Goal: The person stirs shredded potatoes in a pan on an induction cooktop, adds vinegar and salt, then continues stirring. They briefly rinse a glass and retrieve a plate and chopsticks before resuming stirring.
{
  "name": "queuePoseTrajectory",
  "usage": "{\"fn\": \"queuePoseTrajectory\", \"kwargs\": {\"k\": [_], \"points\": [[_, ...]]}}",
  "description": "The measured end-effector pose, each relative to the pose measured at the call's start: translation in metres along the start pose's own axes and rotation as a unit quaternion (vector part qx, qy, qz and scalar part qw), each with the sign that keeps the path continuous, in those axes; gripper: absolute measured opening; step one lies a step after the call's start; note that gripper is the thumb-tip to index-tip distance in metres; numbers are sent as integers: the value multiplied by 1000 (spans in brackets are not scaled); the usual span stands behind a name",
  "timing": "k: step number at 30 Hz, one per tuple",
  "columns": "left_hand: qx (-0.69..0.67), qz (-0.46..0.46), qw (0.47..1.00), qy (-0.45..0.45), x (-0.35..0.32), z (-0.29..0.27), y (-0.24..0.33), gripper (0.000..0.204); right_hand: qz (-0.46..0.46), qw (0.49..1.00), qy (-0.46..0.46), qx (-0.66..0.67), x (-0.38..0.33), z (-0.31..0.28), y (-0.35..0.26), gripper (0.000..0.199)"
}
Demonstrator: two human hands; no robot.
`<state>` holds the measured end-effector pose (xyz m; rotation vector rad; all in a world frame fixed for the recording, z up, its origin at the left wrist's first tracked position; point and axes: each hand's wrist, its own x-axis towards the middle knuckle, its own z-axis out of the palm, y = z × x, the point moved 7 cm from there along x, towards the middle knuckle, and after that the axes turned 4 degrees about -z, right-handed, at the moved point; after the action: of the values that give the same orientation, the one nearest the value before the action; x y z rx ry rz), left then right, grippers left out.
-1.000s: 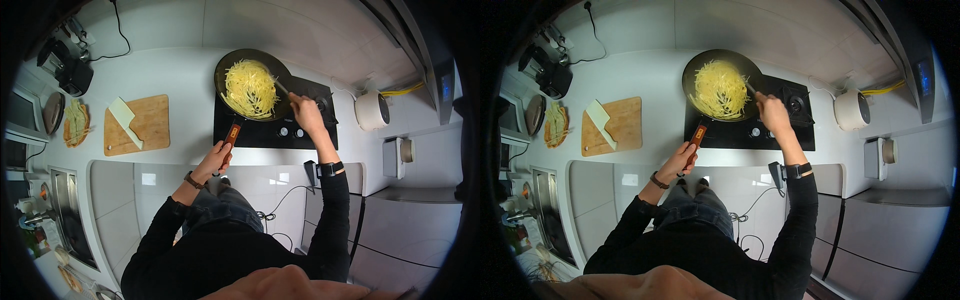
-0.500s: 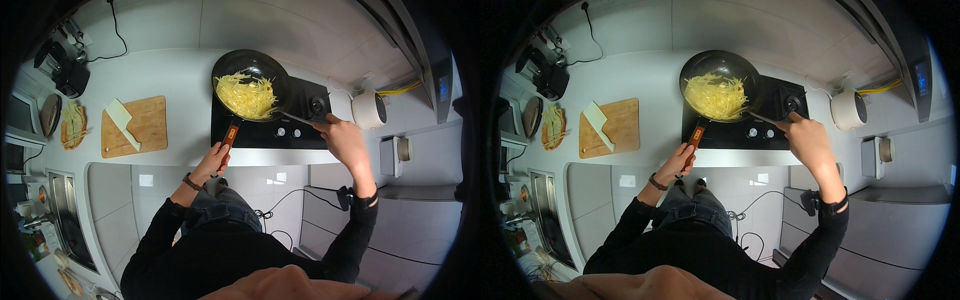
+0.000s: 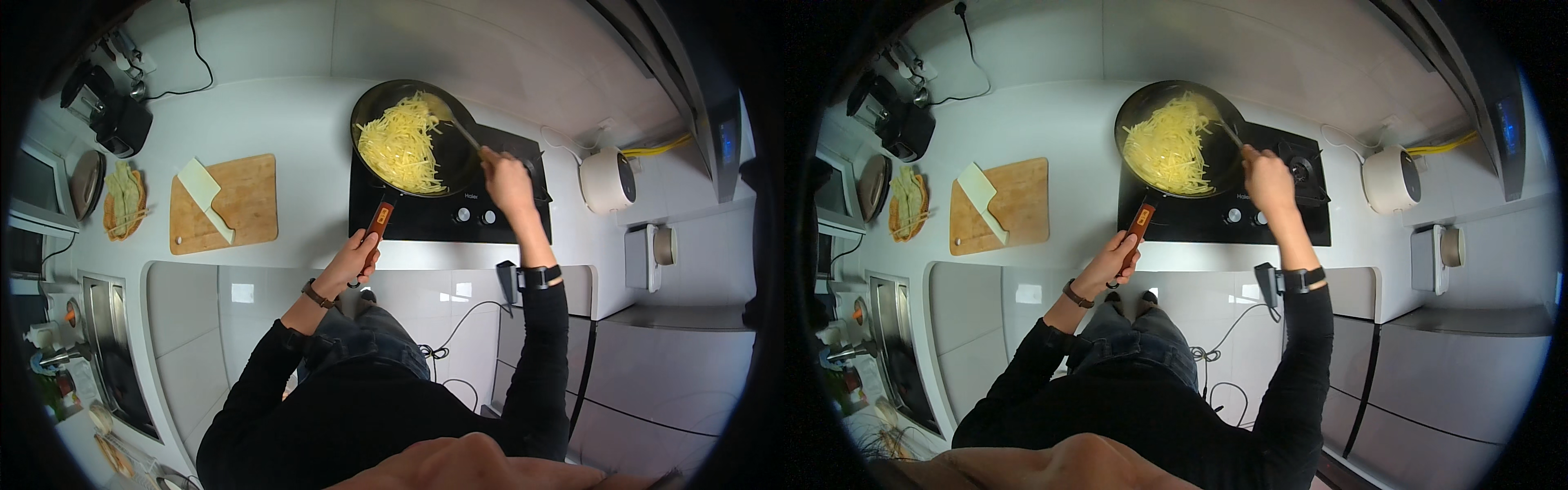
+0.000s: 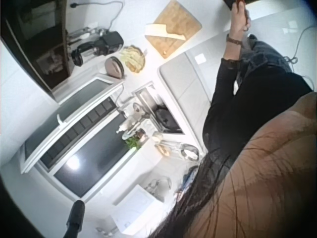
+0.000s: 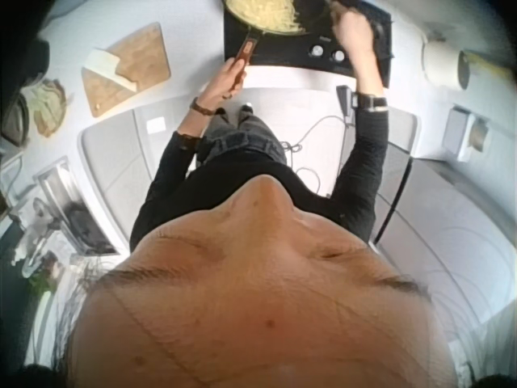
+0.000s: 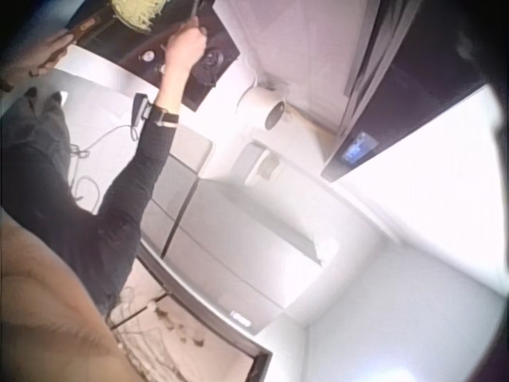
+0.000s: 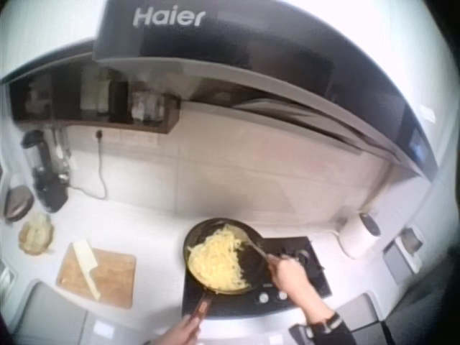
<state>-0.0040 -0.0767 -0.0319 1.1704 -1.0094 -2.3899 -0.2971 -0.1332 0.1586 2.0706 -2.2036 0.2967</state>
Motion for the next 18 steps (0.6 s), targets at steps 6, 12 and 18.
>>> {"fn": "queuePoseTrajectory", "kwargs": {"k": [6,12,18], "points": [[-1,-3,1000,-1,-1,1,1,35,-125,990,-67,-18,-32,-15,-38,35],[-6,-2,1000,-2,-1,2,2,34,-111,987,-110,-46,-64,-130,-55,34],[-13,0,1000,-5,-1,2,2,34,-160,975,-149,-38,-53,-79,-91,34]]}}
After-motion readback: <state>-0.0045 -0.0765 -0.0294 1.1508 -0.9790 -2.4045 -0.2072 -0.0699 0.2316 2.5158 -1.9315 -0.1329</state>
